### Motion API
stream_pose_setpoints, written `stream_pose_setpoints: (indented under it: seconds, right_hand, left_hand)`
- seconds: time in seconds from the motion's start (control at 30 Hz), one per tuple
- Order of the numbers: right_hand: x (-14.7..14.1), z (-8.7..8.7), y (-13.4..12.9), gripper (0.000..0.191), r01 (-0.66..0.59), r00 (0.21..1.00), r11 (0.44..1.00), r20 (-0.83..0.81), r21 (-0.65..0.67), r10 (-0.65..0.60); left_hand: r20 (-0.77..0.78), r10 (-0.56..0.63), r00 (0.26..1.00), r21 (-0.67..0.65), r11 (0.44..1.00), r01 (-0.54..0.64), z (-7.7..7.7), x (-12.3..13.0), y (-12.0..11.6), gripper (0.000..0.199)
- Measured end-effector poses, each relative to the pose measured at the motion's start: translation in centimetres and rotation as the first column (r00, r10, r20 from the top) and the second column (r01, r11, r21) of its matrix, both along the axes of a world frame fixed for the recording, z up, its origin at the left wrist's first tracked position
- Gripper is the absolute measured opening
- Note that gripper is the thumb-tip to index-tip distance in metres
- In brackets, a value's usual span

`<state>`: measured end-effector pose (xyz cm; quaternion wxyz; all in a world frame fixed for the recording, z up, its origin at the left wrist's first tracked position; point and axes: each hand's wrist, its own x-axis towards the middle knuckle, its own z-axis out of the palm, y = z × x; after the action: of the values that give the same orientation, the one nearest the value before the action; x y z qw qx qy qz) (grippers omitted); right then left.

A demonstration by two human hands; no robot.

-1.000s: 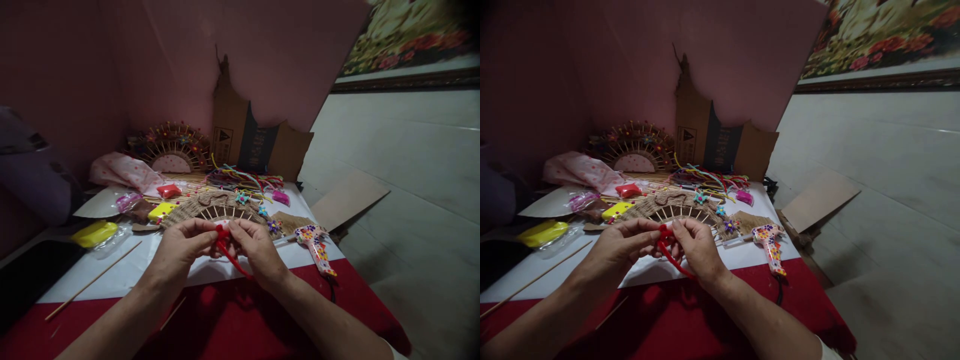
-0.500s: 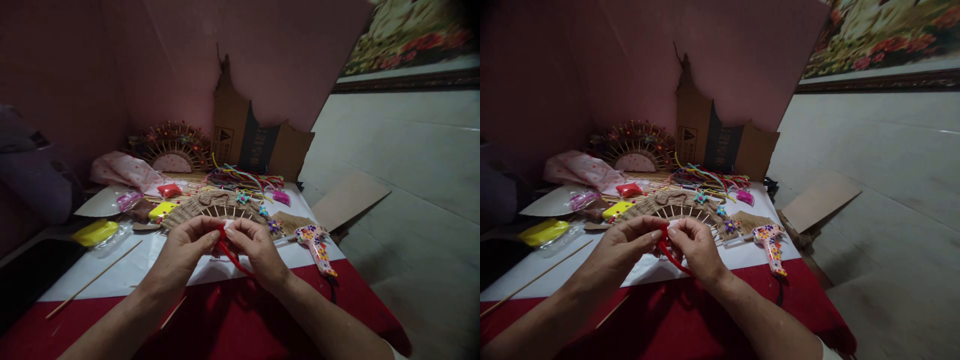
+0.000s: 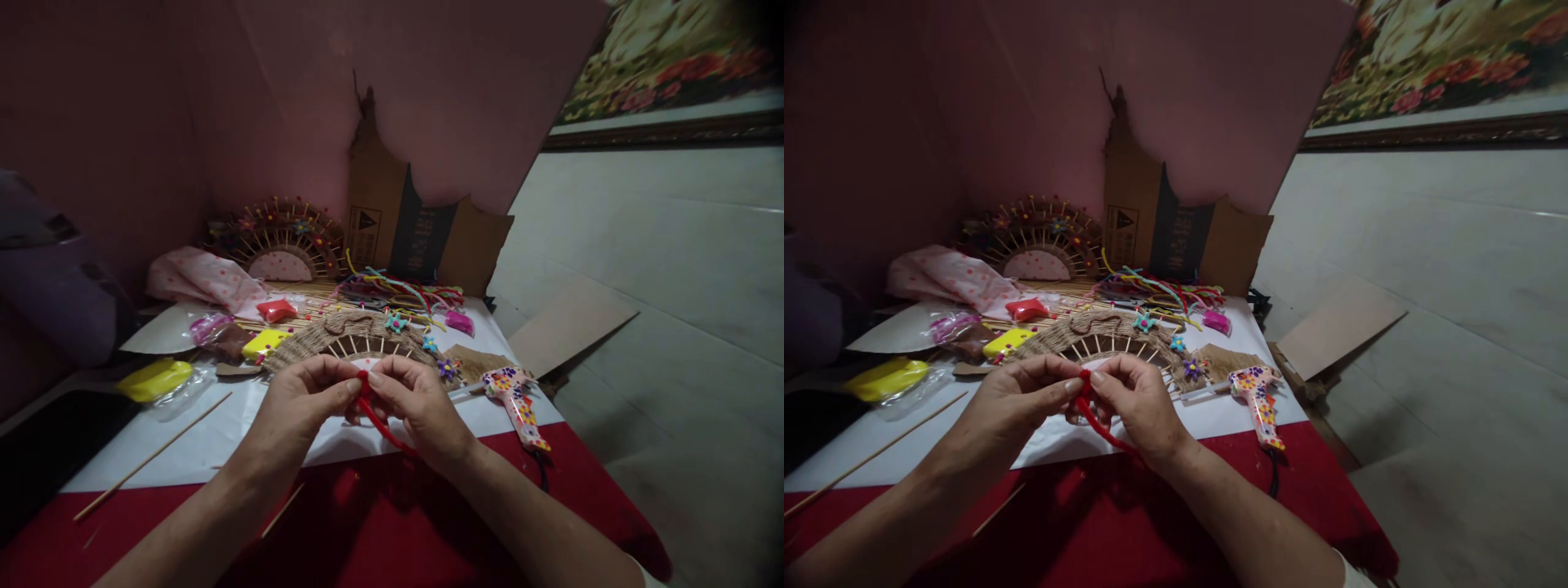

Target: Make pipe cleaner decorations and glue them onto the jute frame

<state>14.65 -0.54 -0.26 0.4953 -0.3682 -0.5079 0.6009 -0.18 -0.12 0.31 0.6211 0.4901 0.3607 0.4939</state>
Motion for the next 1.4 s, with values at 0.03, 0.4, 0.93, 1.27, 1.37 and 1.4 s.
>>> stream_pose_setpoints:
  seconds: [0.03, 0.4, 0.93, 1.27, 1.37, 1.4]
  right_hand:
    - [0.0, 0.0, 0.0, 0.023, 0.0, 1.0, 1.0, -0.001, -0.007, 0.0]
    - [0.6, 0.4, 0.3, 0.018, -0.18, 0.965, 0.981, -0.204, -0.076, 0.162]
    - [-0.5, -0.5, 0.2, 0.018, -0.04, 0.977, 0.993, -0.203, 0.112, 0.062]
    - [-0.1, -0.3, 0.2, 0.016, 0.107, 0.988, 0.98, -0.129, 0.167, -0.085]
    - [-0.1, 0.0, 0.0, 0.013, 0.114, 0.993, 0.966, -0.032, 0.233, -0.11]
    - [-0.2, 0.1, -0.1, 0.011, 0.118, 0.993, 0.962, -0.015, 0.248, -0.118]
  left_hand:
    - [0.007, 0.005, 1.0, 0.006, 1.0, -0.005, 0.0, 0.0, 0.0, 0.011]
    - [0.116, -0.125, 0.985, -0.054, 0.99, 0.132, 0.1, 0.0, 0.0, 0.033]
    - [0.125, -0.066, 0.99, -0.065, 0.995, 0.074, 0.2, 0.2, -0.3, 0.033]
    - [0.177, 0.088, 0.98, -0.123, 0.99, -0.066, 0.9, 0.2, 0.0, 0.03]
    - [0.193, 0.088, 0.977, -0.14, 0.988, -0.061, 1.0, 0.2, -0.1, 0.029]
    - [0.2, 0.081, 0.977, -0.138, 0.989, -0.053, 1.0, 0.2, -0.1, 0.028]
